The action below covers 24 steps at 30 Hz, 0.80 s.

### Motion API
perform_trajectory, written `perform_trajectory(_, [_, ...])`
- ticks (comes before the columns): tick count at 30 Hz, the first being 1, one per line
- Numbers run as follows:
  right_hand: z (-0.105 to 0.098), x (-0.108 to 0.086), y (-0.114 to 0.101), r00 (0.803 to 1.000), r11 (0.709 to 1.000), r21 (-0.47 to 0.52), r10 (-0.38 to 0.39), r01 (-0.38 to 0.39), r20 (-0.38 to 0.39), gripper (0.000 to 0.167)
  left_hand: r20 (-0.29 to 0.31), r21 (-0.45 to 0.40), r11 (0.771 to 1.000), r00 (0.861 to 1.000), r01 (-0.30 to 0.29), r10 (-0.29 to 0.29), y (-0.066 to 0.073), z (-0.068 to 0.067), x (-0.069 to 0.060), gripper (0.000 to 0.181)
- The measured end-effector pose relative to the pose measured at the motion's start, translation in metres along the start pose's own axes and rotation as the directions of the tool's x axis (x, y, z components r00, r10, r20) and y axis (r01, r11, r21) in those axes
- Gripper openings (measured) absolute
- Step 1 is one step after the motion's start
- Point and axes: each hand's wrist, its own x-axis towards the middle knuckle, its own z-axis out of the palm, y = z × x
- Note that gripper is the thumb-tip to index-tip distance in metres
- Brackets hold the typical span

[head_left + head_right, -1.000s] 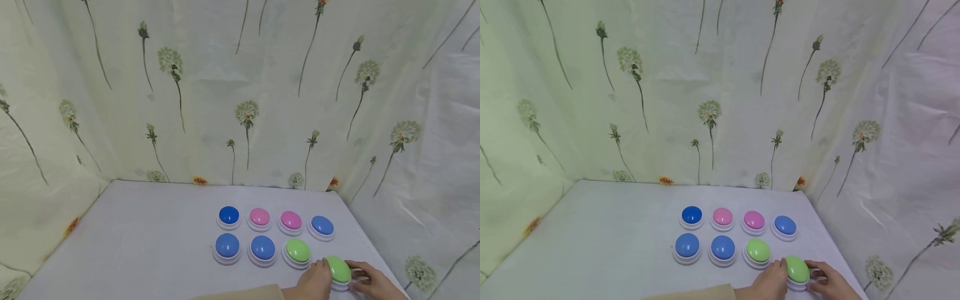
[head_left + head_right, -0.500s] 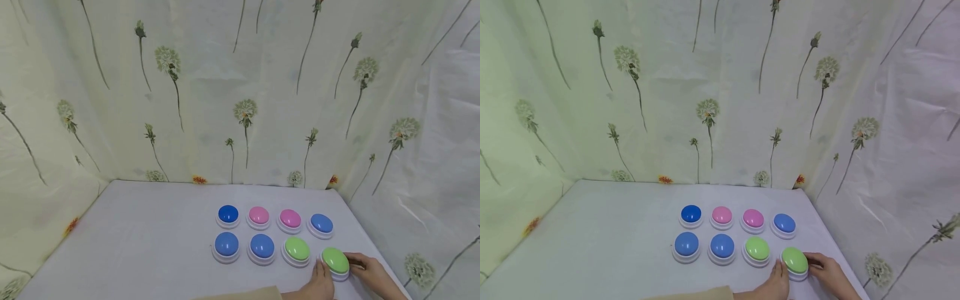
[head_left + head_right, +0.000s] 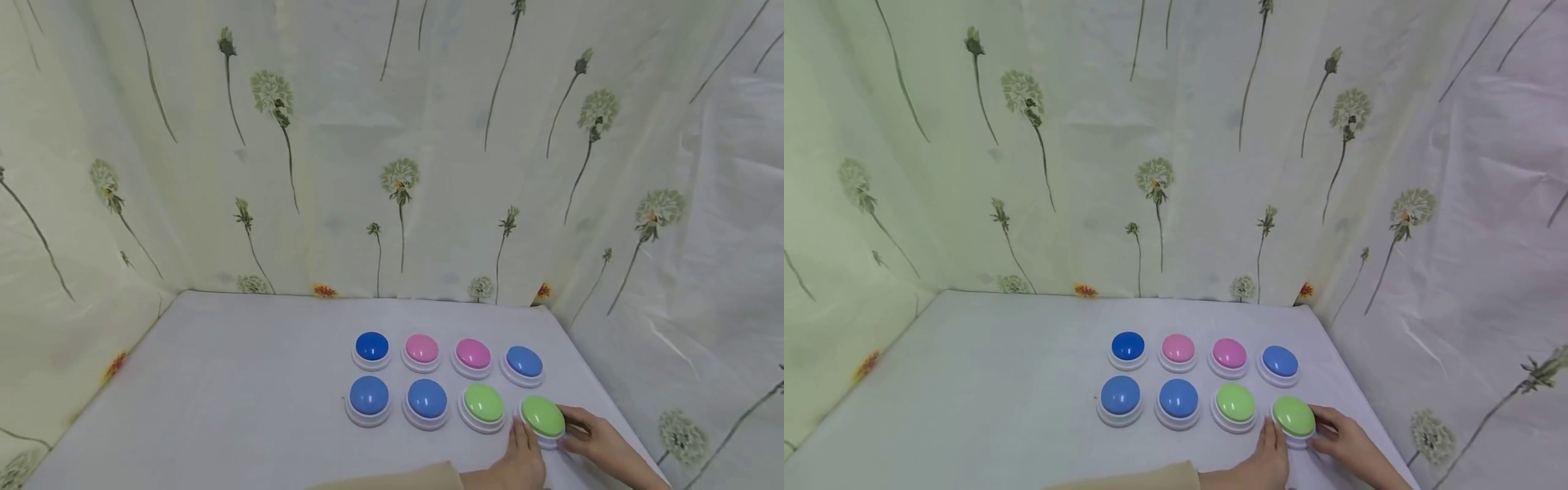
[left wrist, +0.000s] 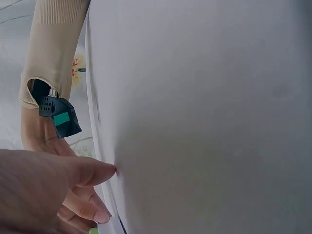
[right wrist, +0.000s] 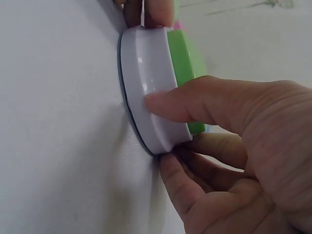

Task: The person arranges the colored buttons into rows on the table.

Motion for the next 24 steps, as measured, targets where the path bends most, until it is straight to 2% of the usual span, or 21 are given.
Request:
perform_trajectory(5, [-0.001,0.006,-0.001,1.0,1.0,0.019,0.012,-0.013,0.005,0.068,0.037,-0.087,0.995,0.999,0.039,-0.036,-0.001,-0.005,0.004,0.085])
perform_trajectory(9, [0.0,0.009,0.002,0.999,0.998,0.023,0.05,-0.05,0.002,0.071,0.037,-0.103,0.994,0.998,0.049,-0.045,-0.001,-0.004,0.007,0.085])
perform_trajectory(15, [0.003,0.009,0.0,0.997,0.997,0.019,0.076,-0.076,0.004,0.074,0.015,-0.073,0.996,0.999,0.049,-0.048,-0.002,0.003,0.012,0.086])
perform_trajectory(22, [0.007,0.015,0.0,0.997,0.997,0.015,0.072,-0.073,0.037,0.082,-0.029,-0.154,0.987,0.998,0.043,-0.048,-0.01,0.006,0.007,0.084])
perform_trajectory(23, [0.008,0.016,-0.001,0.997,0.998,0.01,0.065,-0.065,0.047,0.085,-0.032,-0.156,0.987,0.999,0.027,-0.032,-0.012,0.007,0.006,0.083])
perform_trajectory(24, [0.008,0.017,-0.002,0.997,0.998,0.003,0.056,-0.057,0.058,0.088,-0.035,-0.183,0.983,0.999,0.026,-0.033,-0.014,0.009,0.007,0.076])
